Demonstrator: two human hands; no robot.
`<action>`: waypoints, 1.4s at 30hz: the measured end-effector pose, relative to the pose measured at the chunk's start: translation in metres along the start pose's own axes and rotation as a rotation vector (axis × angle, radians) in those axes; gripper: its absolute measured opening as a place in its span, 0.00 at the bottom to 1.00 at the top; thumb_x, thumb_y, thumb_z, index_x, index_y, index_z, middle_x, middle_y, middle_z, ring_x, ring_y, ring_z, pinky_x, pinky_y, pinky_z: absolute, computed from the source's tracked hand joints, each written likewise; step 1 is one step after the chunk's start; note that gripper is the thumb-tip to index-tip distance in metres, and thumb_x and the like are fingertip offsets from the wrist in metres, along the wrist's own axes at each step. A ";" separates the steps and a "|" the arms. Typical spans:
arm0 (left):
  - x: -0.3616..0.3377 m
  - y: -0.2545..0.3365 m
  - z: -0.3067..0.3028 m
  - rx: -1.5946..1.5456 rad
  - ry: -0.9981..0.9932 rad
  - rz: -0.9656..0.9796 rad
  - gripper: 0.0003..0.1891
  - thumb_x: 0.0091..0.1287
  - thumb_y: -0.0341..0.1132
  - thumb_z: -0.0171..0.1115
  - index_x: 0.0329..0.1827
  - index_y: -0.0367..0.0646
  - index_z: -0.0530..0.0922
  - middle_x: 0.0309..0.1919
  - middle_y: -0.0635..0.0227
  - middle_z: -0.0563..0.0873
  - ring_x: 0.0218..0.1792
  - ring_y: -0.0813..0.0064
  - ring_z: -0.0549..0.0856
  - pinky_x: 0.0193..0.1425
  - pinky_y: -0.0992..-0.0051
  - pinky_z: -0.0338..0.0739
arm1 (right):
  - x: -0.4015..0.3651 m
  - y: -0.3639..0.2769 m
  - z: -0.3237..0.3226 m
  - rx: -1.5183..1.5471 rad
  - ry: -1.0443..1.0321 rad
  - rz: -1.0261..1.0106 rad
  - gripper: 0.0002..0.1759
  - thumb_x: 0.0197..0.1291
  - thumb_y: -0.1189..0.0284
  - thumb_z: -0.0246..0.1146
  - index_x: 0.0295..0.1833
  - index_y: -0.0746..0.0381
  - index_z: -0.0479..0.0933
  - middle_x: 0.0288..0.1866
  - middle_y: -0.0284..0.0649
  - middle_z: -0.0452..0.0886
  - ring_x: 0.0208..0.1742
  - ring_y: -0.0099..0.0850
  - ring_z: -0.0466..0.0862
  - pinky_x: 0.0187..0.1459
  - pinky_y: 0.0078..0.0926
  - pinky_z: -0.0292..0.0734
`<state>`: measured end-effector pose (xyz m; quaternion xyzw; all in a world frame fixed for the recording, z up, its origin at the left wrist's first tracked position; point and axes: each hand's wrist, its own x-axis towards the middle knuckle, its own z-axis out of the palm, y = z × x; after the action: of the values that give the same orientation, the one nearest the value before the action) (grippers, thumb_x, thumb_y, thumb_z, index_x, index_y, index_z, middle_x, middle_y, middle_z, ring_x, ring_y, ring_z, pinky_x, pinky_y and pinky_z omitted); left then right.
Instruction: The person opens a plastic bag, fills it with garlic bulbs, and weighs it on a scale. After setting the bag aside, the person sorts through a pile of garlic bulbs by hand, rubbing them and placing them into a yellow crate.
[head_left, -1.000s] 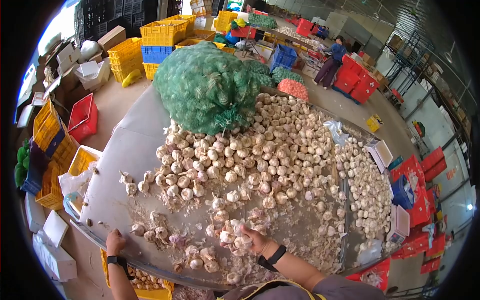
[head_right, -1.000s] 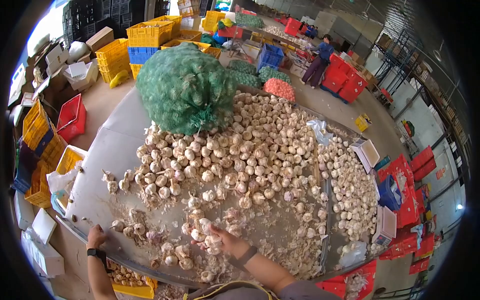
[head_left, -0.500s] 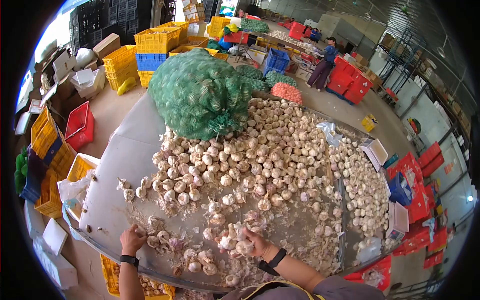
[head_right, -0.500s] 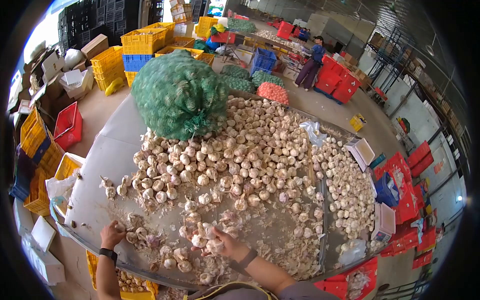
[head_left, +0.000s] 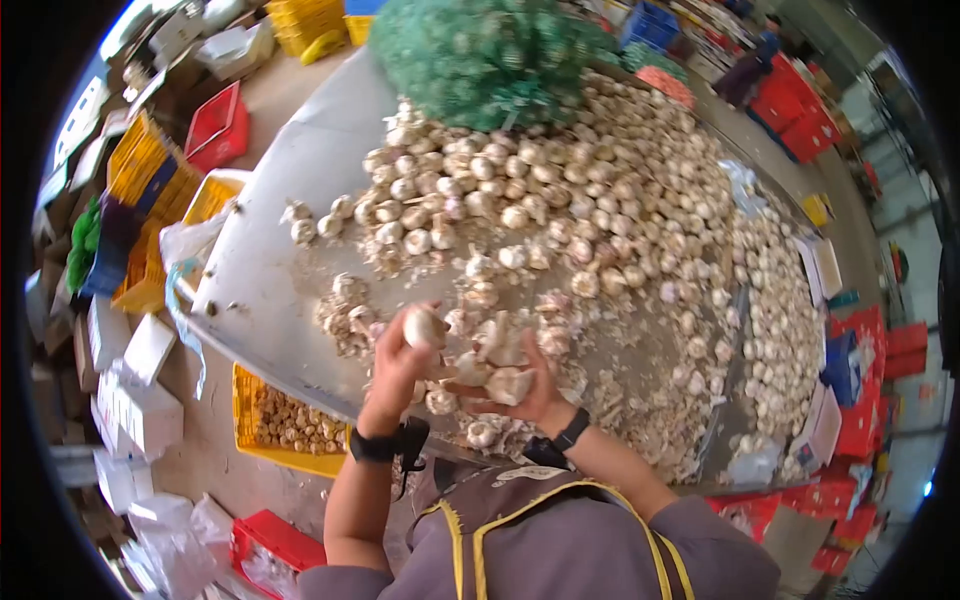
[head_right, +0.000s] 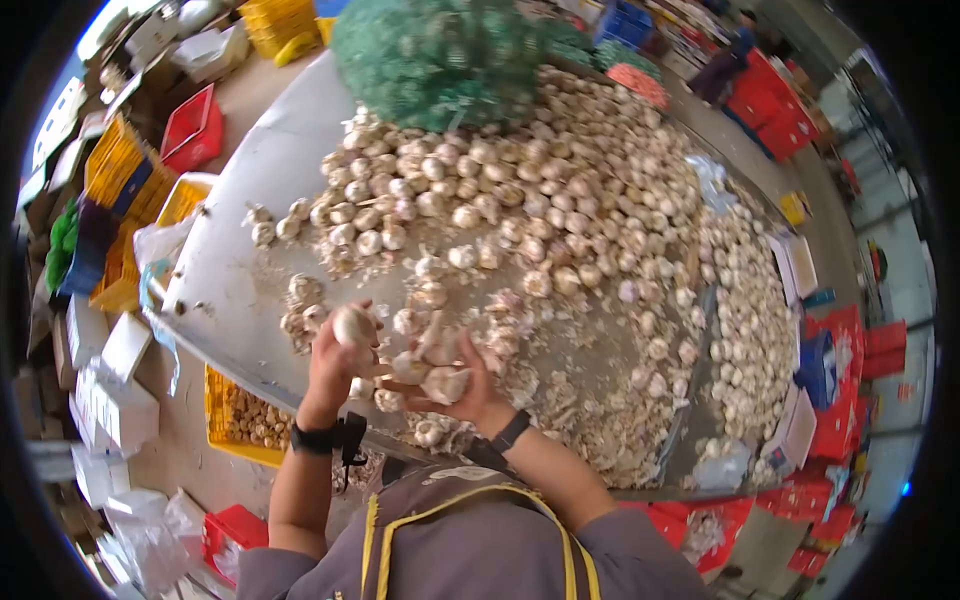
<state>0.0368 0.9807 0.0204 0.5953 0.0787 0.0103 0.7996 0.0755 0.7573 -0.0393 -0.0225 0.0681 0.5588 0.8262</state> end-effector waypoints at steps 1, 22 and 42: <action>-0.010 -0.004 0.021 0.158 -0.035 0.022 0.30 0.57 0.39 0.70 0.63 0.37 0.76 0.51 0.59 0.84 0.50 0.70 0.84 0.52 0.75 0.77 | -0.004 0.004 -0.003 -0.014 0.098 -0.012 0.50 0.59 0.27 0.50 0.71 0.57 0.70 0.70 0.51 0.73 0.70 0.53 0.73 0.66 0.61 0.72; -0.030 -0.046 0.179 0.907 -0.439 0.210 0.24 0.62 0.30 0.69 0.63 0.42 0.76 0.61 0.54 0.77 0.61 0.55 0.78 0.63 0.59 0.73 | -0.396 -0.183 -0.028 -0.131 -0.194 -1.558 0.47 0.62 0.33 0.56 0.75 0.55 0.62 0.73 0.51 0.68 0.72 0.52 0.70 0.68 0.58 0.72; -0.026 -0.045 -0.148 1.328 0.500 -0.201 0.23 0.58 0.33 0.71 0.58 0.46 0.79 0.49 0.51 0.82 0.53 0.49 0.82 0.56 0.59 0.78 | -0.023 -0.038 -0.036 -1.587 0.529 -0.248 0.13 0.67 0.72 0.63 0.56 0.60 0.77 0.45 0.38 0.84 0.42 0.33 0.86 0.44 0.29 0.82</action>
<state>-0.0124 1.1056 -0.0608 0.9259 0.3037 0.0227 0.2234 0.0988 0.7178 -0.0728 -0.7333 -0.1565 0.3228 0.5775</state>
